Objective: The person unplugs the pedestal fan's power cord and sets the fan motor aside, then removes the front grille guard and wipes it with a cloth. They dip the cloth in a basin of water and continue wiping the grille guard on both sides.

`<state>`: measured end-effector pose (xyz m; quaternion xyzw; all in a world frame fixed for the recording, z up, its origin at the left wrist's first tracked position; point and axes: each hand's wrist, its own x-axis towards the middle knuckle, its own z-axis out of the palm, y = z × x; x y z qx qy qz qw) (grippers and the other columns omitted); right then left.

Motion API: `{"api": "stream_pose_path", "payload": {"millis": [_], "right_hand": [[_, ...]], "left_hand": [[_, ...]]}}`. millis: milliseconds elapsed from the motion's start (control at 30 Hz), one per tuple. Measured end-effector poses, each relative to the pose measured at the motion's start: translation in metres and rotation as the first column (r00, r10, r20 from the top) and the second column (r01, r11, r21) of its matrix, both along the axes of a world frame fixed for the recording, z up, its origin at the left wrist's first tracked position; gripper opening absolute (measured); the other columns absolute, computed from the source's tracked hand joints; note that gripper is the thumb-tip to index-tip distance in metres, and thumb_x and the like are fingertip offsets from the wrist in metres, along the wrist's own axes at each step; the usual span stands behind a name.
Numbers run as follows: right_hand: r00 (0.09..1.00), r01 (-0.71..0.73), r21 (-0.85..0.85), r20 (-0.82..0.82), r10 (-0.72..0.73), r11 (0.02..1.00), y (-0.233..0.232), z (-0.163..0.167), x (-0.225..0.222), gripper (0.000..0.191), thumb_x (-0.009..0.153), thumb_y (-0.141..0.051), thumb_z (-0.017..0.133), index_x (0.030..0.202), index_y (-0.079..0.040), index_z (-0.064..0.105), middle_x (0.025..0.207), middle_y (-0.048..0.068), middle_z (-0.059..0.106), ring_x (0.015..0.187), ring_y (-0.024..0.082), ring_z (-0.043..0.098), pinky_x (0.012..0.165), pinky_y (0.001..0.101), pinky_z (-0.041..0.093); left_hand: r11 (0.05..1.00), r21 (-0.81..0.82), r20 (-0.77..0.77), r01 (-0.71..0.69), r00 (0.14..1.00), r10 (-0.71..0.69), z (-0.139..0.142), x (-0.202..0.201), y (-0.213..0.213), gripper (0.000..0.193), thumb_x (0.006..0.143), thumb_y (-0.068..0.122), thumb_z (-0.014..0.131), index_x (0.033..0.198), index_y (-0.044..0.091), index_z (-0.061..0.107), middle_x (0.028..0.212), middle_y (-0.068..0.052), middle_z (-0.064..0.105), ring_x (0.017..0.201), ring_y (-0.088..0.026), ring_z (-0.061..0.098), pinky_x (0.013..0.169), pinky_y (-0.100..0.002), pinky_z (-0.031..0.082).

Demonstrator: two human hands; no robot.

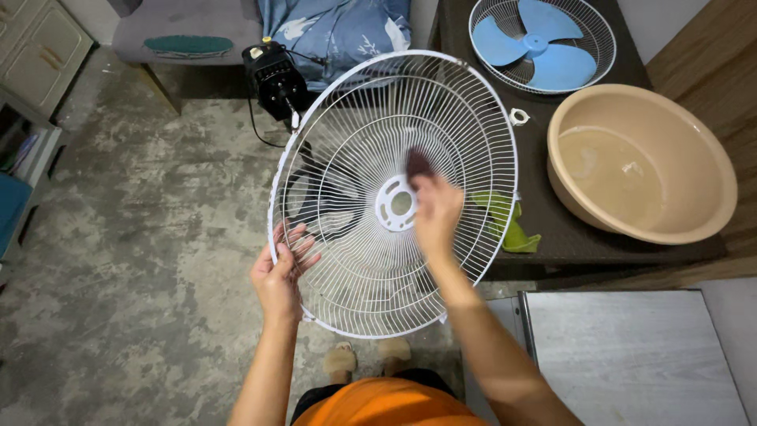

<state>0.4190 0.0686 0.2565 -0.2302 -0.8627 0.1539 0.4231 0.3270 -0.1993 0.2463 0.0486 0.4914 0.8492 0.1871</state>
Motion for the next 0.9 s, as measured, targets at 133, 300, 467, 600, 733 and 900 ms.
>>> {"api": "stream_pose_path", "payload": {"millis": [133,300,467,600,733,900], "right_hand": [[0.977,0.066,-0.288,-0.177,-0.121,0.955,0.002,0.032,0.021,0.025,0.100,-0.022,0.063,0.116,-0.004,0.066,0.113,0.015,0.066,0.108,0.032,0.057,0.097,0.0475,0.045],[0.985,-0.123,0.068,-0.117,0.130,0.990,-0.040,0.037,0.008,0.042,0.097,-0.024,0.064,0.131,-0.001,0.059,0.142,0.029,0.053,0.132,0.042,0.045,0.109,0.0543,0.037],[0.949,-0.310,-0.045,0.053,0.312,0.950,-0.083,0.004,0.000,0.032,0.103,-0.008,0.052,0.133,-0.013,0.064,0.140,0.014,0.064,0.140,0.031,0.055,0.122,0.0488,0.034],[0.775,-0.624,-0.097,0.047,0.630,0.775,-0.122,-0.017,0.036,0.050,0.095,0.009,0.046,0.138,-0.008,0.067,0.148,0.020,0.061,0.144,0.039,0.050,0.128,0.0540,0.024],[0.767,-0.631,-0.117,0.053,0.640,0.767,-0.092,0.000,0.046,0.046,0.094,0.006,0.053,0.136,-0.007,0.066,0.148,0.015,0.060,0.146,0.033,0.051,0.126,0.0500,0.035],[0.980,-0.187,0.025,-0.063,0.188,0.982,-0.049,0.026,0.006,0.044,0.097,-0.001,0.055,0.140,0.002,0.059,0.152,0.024,0.051,0.147,0.042,0.037,0.125,0.0533,0.020]], "left_hand": [[1.000,0.014,0.021,-0.019,1.000,0.019,0.003,0.004,0.003,0.053,0.103,0.024,0.052,0.149,-0.002,0.046,0.136,-0.021,0.063,0.108,-0.031,0.069,0.085,-0.049,0.061],[0.998,0.058,0.063,0.016,0.998,-0.020,0.010,0.011,0.013,0.055,0.102,0.026,0.053,0.148,-0.002,0.045,0.135,-0.021,0.064,0.110,-0.031,0.069,0.087,-0.049,0.062],[0.994,0.101,0.078,0.051,0.995,-0.059,0.012,0.010,0.020,0.057,0.102,0.028,0.054,0.149,-0.003,0.044,0.135,-0.021,0.063,0.112,-0.032,0.068,0.087,-0.049,0.061],[0.996,0.084,0.058,0.016,0.998,-0.020,0.009,0.006,0.017,0.058,0.103,0.030,0.054,0.150,-0.003,0.043,0.136,-0.021,0.063,0.113,-0.033,0.068,0.086,-0.047,0.059],[0.996,0.093,0.043,0.006,0.999,-0.010,0.008,0.004,0.012,0.058,0.103,0.029,0.053,0.150,-0.003,0.043,0.137,-0.022,0.062,0.114,-0.033,0.068,0.089,-0.048,0.060],[0.992,0.124,0.009,0.037,0.999,-0.038,0.008,0.008,0.014,0.056,0.102,0.024,0.053,0.150,-0.004,0.043,0.136,-0.024,0.062,0.112,-0.033,0.069,0.087,-0.050,0.061]]}}
